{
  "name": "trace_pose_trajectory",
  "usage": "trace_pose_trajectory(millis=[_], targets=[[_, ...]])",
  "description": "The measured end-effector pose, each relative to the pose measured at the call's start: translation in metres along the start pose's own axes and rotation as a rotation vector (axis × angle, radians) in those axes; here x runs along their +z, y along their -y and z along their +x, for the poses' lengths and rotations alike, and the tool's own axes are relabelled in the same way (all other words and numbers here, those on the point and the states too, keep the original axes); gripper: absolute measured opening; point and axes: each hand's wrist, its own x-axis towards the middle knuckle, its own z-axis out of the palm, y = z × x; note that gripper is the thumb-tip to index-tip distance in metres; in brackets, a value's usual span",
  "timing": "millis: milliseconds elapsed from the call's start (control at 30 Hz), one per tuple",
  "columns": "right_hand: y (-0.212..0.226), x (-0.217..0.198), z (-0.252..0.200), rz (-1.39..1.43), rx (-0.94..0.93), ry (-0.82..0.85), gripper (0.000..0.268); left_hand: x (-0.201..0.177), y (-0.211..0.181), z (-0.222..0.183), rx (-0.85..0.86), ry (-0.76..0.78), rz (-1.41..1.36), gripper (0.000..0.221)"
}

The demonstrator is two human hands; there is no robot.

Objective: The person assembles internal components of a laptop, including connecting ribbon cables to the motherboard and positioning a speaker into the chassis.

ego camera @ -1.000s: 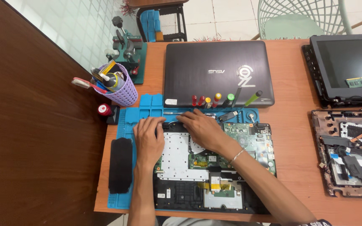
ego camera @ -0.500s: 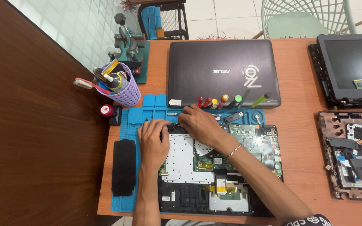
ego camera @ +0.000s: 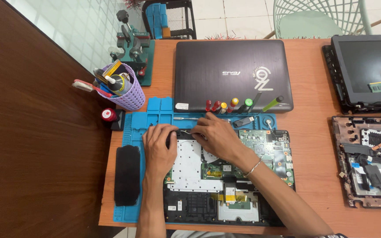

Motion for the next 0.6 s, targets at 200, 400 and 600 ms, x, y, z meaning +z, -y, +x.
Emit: trace_pose_trajectory(millis=[200,400,600], targets=[[-0.001,0.006,-0.004,0.014,0.020,-0.055,0.013,-0.003,-0.002,0.000,0.036,0.018,-0.006,0.015],[0.004,0.006,-0.009,0.071,0.116,0.013,0.016,-0.003,-0.002,-0.001,0.048,0.048,-0.014,0.021],[0.008,0.008,-0.015,0.118,0.088,0.004,0.022,-0.004,-0.001,-0.001,0.070,0.054,-0.016,0.023]])
